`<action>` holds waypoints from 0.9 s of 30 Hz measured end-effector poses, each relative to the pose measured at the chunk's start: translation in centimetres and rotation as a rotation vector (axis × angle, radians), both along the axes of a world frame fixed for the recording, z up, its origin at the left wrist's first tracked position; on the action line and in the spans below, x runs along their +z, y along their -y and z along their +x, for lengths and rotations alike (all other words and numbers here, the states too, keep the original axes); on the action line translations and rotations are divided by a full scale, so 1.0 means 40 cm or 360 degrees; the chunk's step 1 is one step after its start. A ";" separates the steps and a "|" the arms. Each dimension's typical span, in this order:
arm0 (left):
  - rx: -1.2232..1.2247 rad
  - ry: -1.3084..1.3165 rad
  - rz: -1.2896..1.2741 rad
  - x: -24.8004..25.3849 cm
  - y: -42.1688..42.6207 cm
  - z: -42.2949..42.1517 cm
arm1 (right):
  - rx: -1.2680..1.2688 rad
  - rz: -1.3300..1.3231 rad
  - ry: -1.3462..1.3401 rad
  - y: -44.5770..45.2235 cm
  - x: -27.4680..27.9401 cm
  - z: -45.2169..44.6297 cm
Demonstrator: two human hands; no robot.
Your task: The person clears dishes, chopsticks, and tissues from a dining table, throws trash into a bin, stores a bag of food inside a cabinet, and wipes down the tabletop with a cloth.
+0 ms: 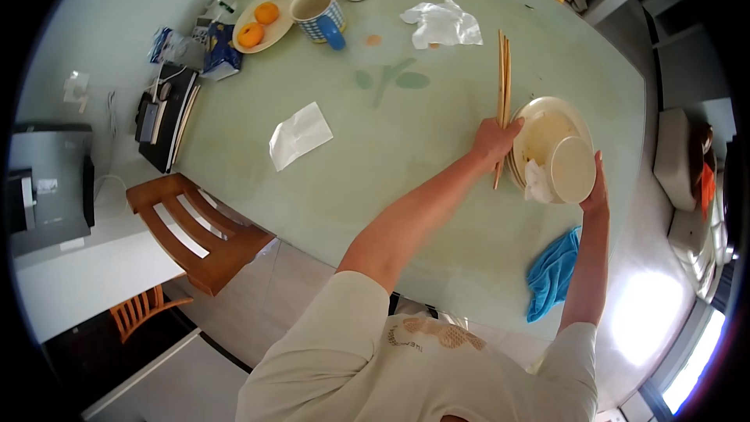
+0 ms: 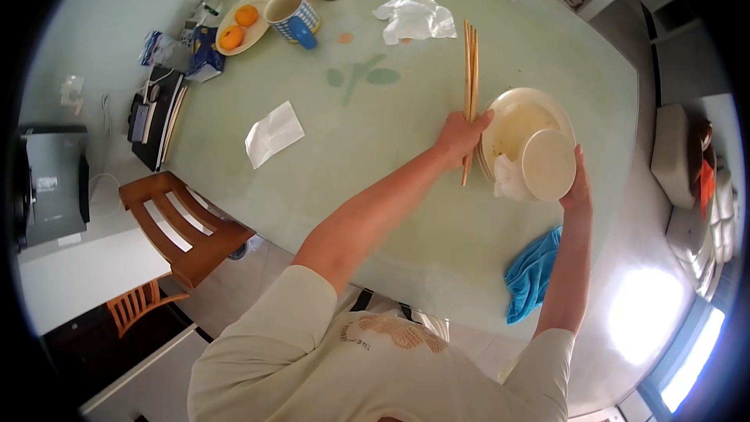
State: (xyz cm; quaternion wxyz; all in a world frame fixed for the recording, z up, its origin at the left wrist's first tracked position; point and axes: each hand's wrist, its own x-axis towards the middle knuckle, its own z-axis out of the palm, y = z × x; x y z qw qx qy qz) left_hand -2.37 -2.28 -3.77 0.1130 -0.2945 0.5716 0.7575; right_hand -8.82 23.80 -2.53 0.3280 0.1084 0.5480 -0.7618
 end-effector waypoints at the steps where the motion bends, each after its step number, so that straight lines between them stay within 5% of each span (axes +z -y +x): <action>1: 0.0049 0.0003 0.0060 0.012 0.005 0.012 | 0.0017 -0.0026 -0.0012 0.006 0.002 0.007; 10: 0.0383 0.0006 0.0190 0.071 0.193 0.183 | 0.0212 -0.0084 -0.0023 0.215 0.070 0.097; 16: 0.0733 -0.0111 0.0179 0.177 0.466 0.319 | 0.0256 -0.0014 -0.0014 0.573 0.166 0.161; 20: 0.0843 0.0010 0.0065 0.222 0.681 0.419 | 0.0650 -0.0376 0.0005 0.811 0.155 0.181; 27: 0.0906 0.0038 -0.0159 0.154 1.041 0.583 | 0.0917 -0.0462 0.0050 1.215 0.106 0.255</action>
